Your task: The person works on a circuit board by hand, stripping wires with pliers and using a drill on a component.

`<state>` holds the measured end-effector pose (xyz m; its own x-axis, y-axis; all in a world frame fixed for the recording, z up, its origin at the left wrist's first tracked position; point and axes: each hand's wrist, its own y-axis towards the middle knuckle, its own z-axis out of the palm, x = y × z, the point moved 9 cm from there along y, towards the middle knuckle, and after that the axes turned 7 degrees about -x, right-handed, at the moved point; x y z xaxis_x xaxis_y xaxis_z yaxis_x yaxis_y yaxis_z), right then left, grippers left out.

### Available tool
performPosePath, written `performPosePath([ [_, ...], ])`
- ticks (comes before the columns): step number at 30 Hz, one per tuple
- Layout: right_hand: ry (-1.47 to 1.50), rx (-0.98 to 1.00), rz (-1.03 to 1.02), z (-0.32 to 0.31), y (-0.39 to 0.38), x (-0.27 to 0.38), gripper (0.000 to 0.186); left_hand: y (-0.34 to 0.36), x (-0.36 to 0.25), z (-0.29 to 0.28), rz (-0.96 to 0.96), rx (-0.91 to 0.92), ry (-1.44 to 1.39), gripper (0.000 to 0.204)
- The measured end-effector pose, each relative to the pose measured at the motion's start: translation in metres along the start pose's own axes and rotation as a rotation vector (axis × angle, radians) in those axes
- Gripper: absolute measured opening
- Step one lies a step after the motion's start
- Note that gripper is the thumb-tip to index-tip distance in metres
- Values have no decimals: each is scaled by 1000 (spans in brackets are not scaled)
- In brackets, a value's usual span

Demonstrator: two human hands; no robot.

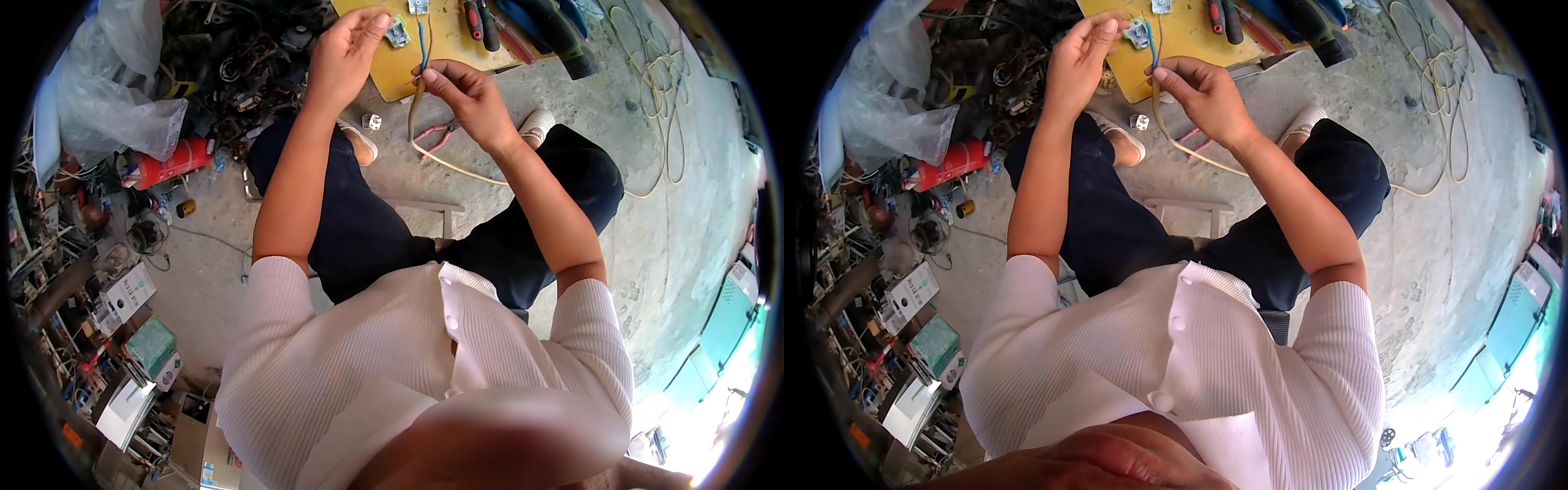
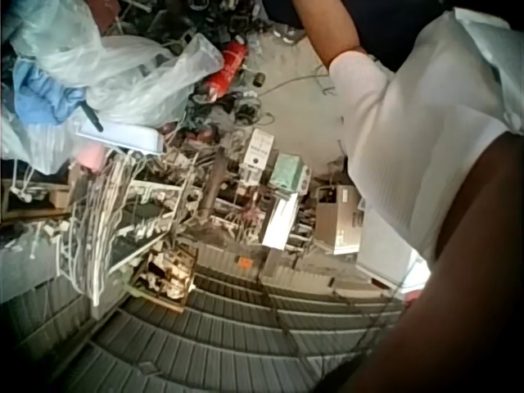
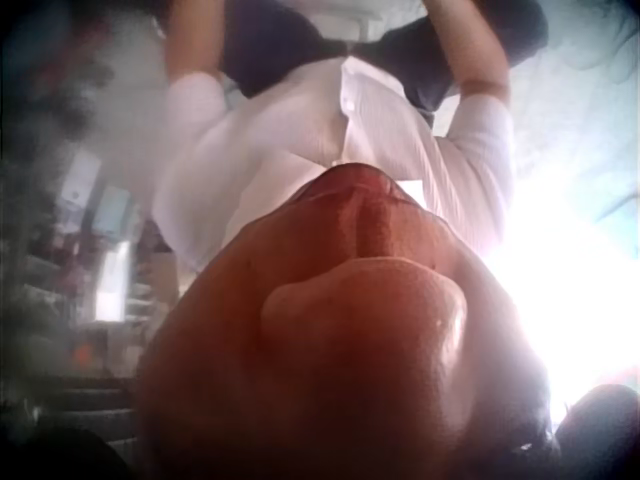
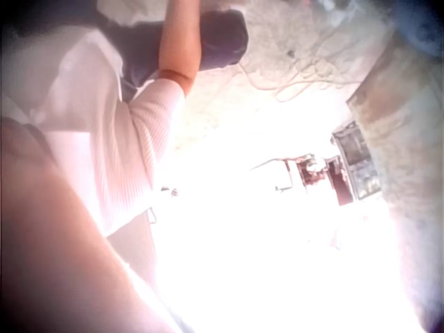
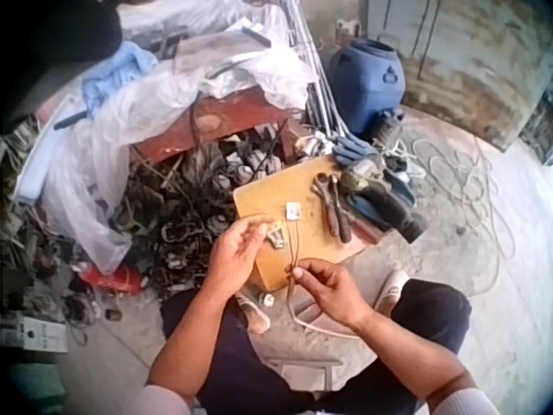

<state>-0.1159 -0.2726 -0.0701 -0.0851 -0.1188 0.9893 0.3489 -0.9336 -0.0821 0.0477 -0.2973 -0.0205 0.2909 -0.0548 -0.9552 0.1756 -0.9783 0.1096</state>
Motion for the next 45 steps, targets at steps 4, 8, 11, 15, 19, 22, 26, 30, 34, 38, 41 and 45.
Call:
performPosePath([
  [4, 144, -97, 90, -8, -3, 1, 27, 5, -13, 2, 217, 130, 447, 61],
  [8, 200, -119, 119, -22, -2, 2, 25, 17, -21, 22, 327, 403, 681, 61],
  [11, 252, -139, 124, -27, -1, 10, 25, 30, -14, 28, 356, 585, 821, 65],
  [15, 296, -138, 114, -40, -2, 18, 27, 38, 0, 29, 739, 425, 877, 42],
  [19, 311, -123, 105, -50, -7, 29, 27, 44, 2, 27, 438, 502, 680, 51],
  [22, 323, -117, 99, -55, -13, 37, 27, 37, 0, 23, 139, 542, 474, 51],
  [26, 321, -72, 92, -56, -21, 45, 28, 25, -13, 24, -29, 583, 266, 51],
  [30, 307, -48, 77, -57, -27, 51, 29, 14, -42, 29, 13, 621, 261, 53],
  [34, 283, -28, 71, -54, -31, 50, 30, 6, -56, 31, 32, 644, 285, 53],
  [38, 255, -25, 82, -53, -36, 50, 31, -2, -72, 36, 72, 670, 385, 52],
  [41, 251, -27, 81, -55, -37, 47, 31, -1, -70, 39, 89, 672, 400, 53],
  [45, 275, -37, 66, -53, -37, 42, 30, 6, -53, 39, 270, 594, 617, 53],
])
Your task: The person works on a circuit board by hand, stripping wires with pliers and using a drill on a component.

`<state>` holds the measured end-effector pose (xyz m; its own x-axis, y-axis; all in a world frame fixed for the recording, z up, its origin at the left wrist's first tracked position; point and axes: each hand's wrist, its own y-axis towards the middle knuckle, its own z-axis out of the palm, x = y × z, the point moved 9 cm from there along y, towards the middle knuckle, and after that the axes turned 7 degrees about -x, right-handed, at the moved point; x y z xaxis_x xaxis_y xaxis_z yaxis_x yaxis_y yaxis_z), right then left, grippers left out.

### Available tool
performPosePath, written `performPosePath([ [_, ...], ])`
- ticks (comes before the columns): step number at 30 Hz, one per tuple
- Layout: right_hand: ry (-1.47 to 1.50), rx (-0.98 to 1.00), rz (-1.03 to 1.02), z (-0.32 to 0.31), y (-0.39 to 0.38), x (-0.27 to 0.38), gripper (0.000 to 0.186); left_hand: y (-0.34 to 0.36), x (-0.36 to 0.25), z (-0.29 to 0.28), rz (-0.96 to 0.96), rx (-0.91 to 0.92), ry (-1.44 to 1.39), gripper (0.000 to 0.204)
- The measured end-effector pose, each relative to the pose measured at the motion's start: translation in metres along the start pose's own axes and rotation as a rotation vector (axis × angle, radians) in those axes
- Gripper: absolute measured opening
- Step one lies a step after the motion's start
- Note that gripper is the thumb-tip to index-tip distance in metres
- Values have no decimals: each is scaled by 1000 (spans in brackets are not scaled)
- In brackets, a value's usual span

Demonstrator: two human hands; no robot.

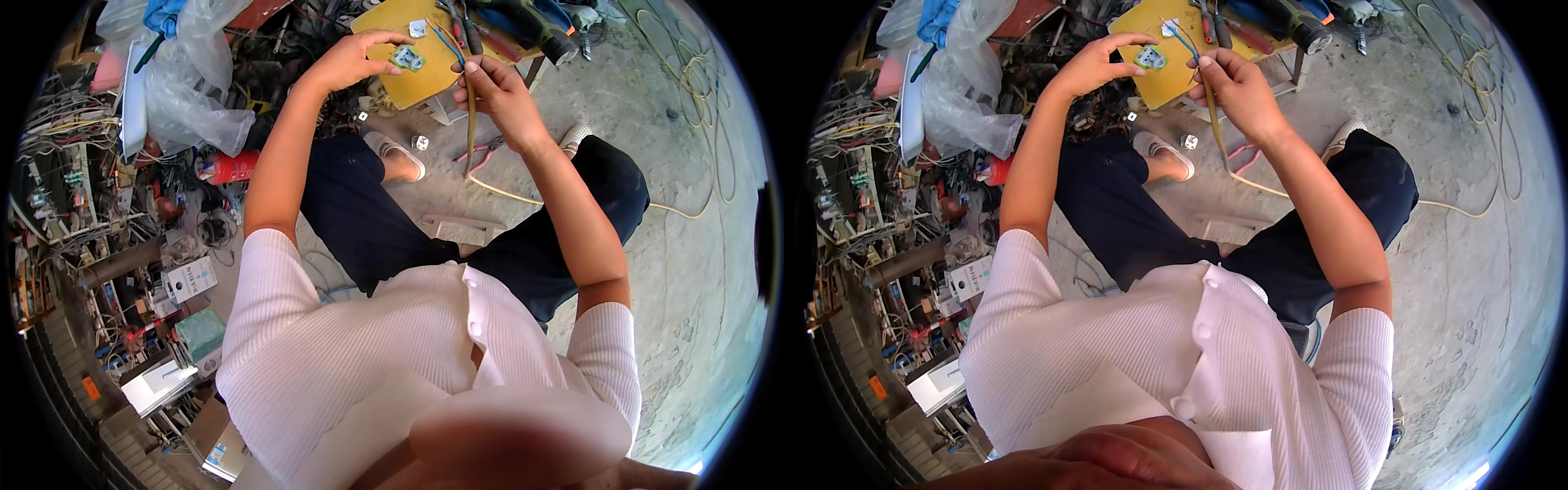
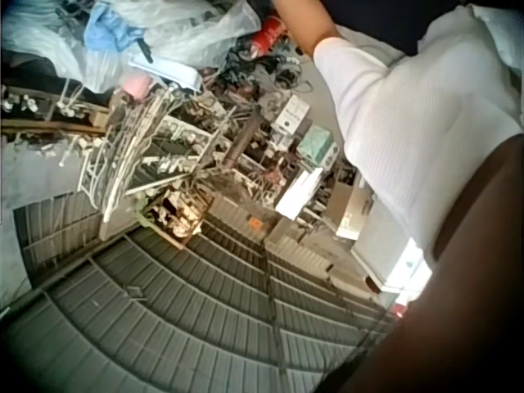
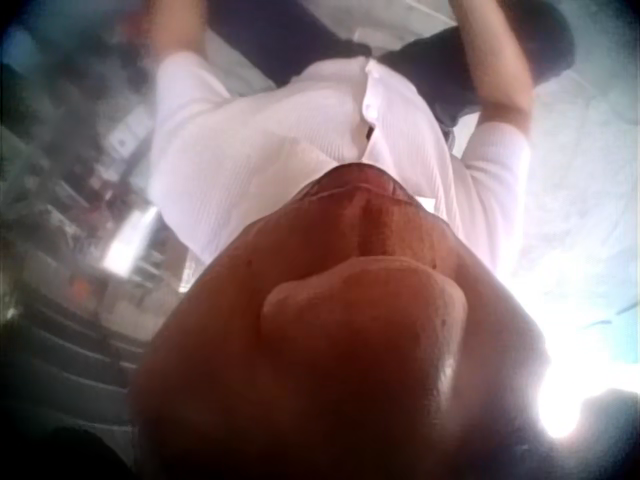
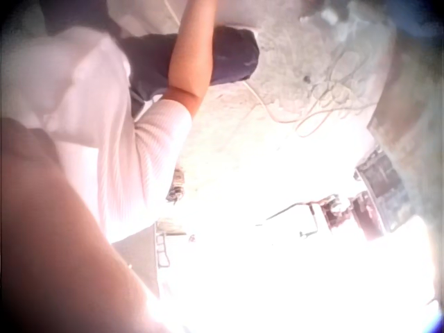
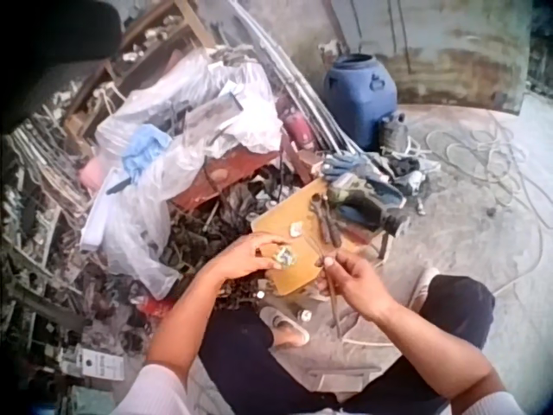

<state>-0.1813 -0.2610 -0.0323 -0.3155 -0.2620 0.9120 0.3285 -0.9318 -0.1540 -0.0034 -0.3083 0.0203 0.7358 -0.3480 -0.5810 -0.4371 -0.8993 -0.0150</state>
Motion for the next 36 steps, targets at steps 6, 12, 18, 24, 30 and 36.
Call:
performPosePath([
  [6, -15, -24, -11, 1, 3, -5, 28, 8, 32, 18, 59, -69, 416, 52],
  [12, -38, -71, -90, 1, 9, -6, 27, 10, 32, 22, 136, -90, 502, 58],
  [18, -201, -157, -238, 0, 11, 11, 24, 7, -11, 24, -159, -103, -660, 45],
  [24, -342, -150, -279, 10, 16, 7, 22, 4, -14, 47, -406, -174, -1262, 34],
  [30, -650, -187, -424, 16, 16, 24, 19, -10, 7, 62, -472, -189, -1287, 30],
  [36, -925, -164, -923, 30, 17, 62, 17, -28, 14, 75, -507, -50, -1216, 26],
])
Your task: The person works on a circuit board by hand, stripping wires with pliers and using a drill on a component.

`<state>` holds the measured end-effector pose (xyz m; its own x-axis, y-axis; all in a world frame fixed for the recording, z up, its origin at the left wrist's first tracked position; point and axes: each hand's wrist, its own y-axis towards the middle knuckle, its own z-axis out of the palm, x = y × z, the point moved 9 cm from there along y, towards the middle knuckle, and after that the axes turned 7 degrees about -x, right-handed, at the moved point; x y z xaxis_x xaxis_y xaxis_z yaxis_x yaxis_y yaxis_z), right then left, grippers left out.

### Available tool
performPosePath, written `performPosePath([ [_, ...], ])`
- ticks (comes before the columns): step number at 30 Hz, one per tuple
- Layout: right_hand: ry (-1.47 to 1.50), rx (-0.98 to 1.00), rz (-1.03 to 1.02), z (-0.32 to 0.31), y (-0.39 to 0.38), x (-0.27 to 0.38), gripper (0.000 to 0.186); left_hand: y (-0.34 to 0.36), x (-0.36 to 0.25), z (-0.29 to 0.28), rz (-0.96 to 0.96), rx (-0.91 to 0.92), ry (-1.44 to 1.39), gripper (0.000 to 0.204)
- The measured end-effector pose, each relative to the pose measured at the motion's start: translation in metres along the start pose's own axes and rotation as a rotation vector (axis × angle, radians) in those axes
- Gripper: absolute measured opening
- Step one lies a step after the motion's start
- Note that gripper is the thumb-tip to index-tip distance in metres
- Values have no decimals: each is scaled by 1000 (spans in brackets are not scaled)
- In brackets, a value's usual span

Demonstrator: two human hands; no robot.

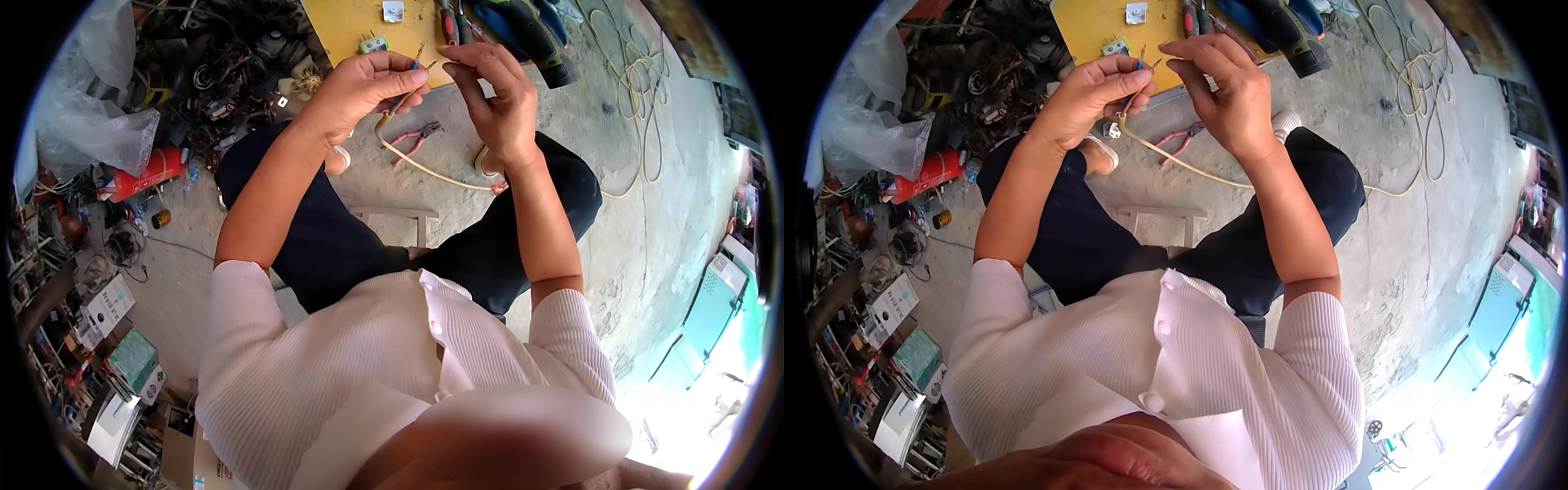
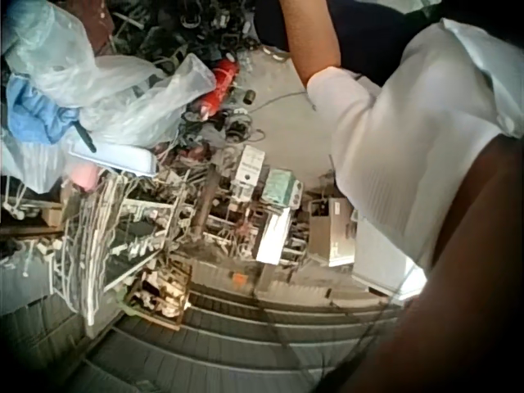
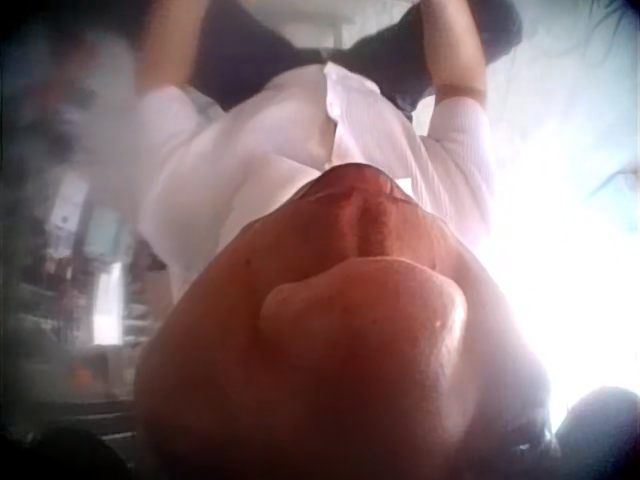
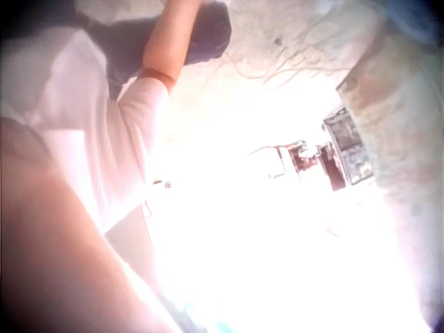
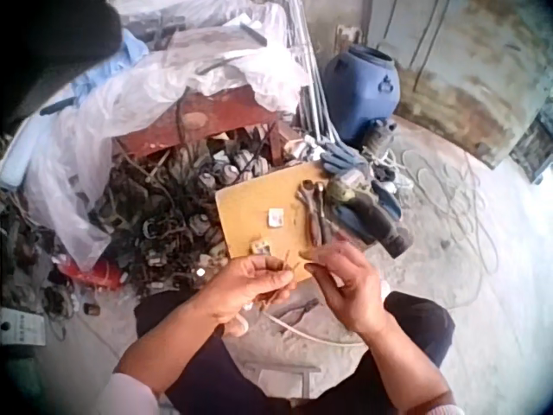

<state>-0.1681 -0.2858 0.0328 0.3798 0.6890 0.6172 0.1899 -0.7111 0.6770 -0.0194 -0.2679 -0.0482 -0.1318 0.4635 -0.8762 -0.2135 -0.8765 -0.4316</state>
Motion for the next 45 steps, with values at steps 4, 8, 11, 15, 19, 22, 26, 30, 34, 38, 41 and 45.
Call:
performPosePath([
  [4, -124, 79, -81, 10, -4, 6, 17, -4, 3, -6, -8, 8, 2, 28],
  [8, -184, 88, -190, 14, -5, 13, 17, -6, 4, -8, -3, 5, 11, 30],
  [11, -203, 83, -245, 15, -5, 17, 17, -5, 6, -9, -14, 87, -9, 31],
  [15, -232, 73, -297, 14, -6, 18, 18, -6, 4, -6, -23, 85, -51, 33],
  [19, -225, 61, -293, 11, -6, 18, 18, -7, 3, -3, -18, 72, -24, 33],
  [22, -219, 47, -292, 8, -6, 18, 18, -6, 4, -2, -23, 77, -26, 32],
  [26, -219, 68, -292, 6, -5, 20, 18, -6, 6, -4, -41, 37, -19, 31],
  [30, -231, 75, -293, 5, -8, 17, 17, -5, 5, -2, -52, 48, -18, 29],
  [34, -227, 29, -257, 2, -7, 17, 16, -5, 5, 0, -47, 48, -29, 28],
  [38, -207, 9, -202, 0, -8, 11, 15, -4, 5, 2, -39, 58, -33, 27],
  [41, -165, 10, -126, -1, -8, 7, 14, -5, 4, 3, -45, 50, -34, 27],
  [45, -92, 15, -18, -1, -8, 3, 12, -5, 5, 5, -39, 68, -19, 27],
])
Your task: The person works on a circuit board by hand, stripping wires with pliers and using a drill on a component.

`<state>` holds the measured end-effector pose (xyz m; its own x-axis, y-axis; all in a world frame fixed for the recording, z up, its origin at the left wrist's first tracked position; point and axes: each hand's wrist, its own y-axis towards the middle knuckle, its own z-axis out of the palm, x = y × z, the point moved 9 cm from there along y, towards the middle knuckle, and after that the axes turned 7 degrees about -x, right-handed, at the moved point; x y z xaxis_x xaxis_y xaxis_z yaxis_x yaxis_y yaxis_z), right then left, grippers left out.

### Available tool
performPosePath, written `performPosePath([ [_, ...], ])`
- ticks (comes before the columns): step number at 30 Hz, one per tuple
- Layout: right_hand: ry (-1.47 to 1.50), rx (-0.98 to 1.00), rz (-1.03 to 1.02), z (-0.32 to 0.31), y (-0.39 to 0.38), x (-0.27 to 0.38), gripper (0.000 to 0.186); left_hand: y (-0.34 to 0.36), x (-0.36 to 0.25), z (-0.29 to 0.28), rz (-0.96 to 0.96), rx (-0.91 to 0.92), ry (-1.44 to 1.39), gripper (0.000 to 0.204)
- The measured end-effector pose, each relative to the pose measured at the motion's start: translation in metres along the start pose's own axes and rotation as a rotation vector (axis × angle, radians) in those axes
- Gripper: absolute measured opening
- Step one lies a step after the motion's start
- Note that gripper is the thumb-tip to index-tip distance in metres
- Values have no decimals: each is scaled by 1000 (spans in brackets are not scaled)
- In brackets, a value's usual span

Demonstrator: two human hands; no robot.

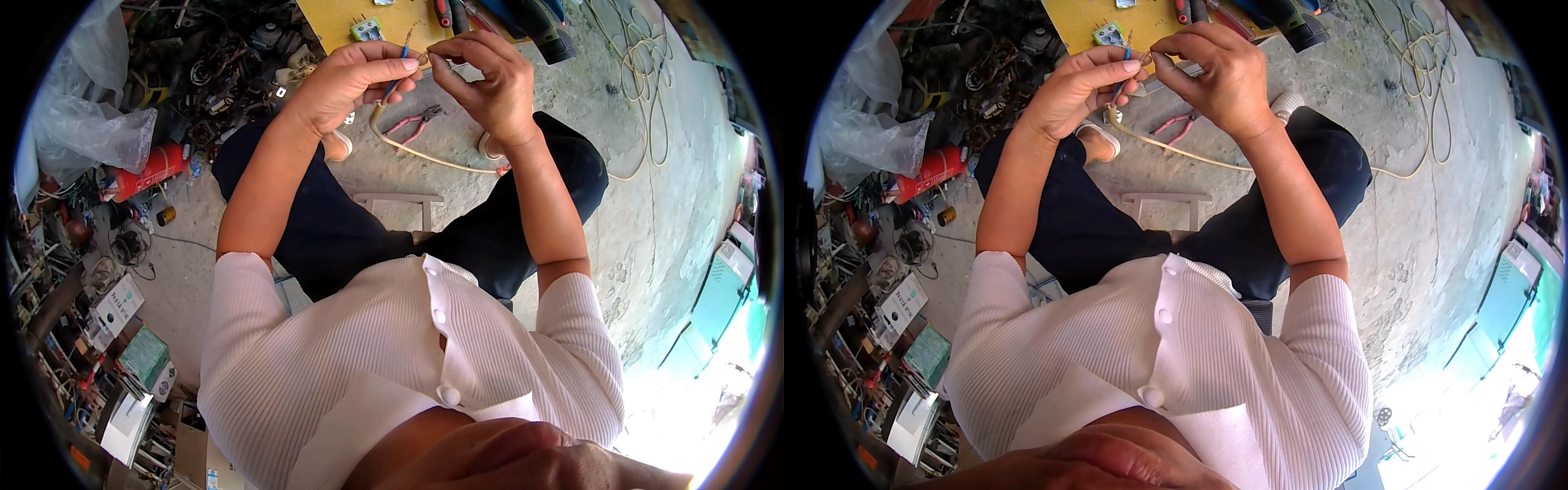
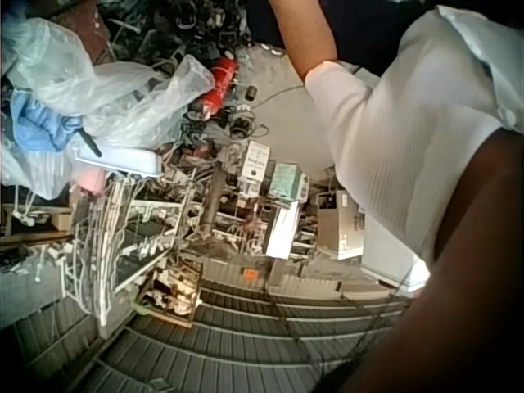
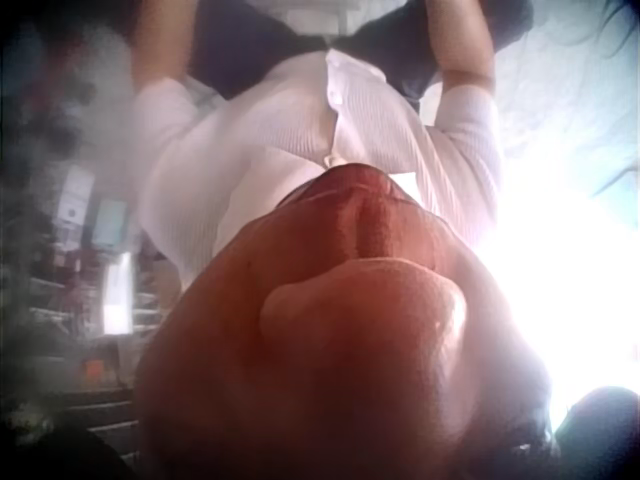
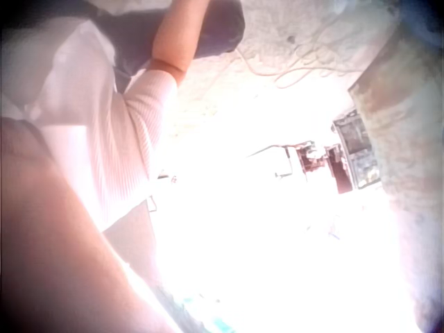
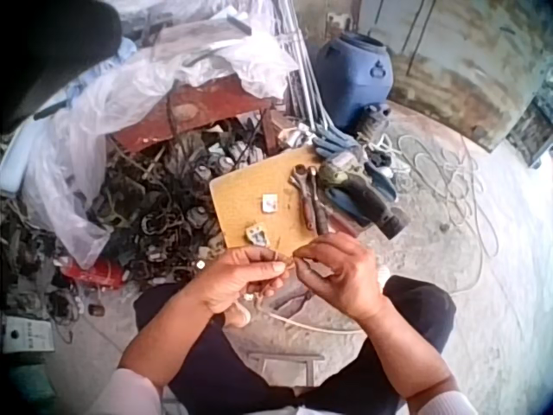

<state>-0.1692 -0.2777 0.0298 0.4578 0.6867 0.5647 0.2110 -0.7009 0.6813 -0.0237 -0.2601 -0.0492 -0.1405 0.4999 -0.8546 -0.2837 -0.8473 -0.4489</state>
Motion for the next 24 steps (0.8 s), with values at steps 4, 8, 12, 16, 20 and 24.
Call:
performPosePath([
  [4, 56, -2, 77, 1, -2, -5, 11, 0, 1, 4, 17, -17, -21, 25],
  [8, 139, -10, 190, 3, -5, -11, 10, 0, 0, 7, 47, -10, -69, 23],
  [12, 209, -13, 362, 8, -13, -23, 10, -2, -3, 7, 83, -85, -71, 23],
  [16, 455, -3, 720, 24, -36, -39, 12, -2, -2, 8, 147, -146, -74, 24],
  [20, 667, -8, 845, 33, -42, -42, 14, -1, -2, 5, 207, -159, -51, 23],
  [24, 630, 40, 732, 29, -30, -40, 17, -5, -13, 6, 240, -170, -73, 22],
])
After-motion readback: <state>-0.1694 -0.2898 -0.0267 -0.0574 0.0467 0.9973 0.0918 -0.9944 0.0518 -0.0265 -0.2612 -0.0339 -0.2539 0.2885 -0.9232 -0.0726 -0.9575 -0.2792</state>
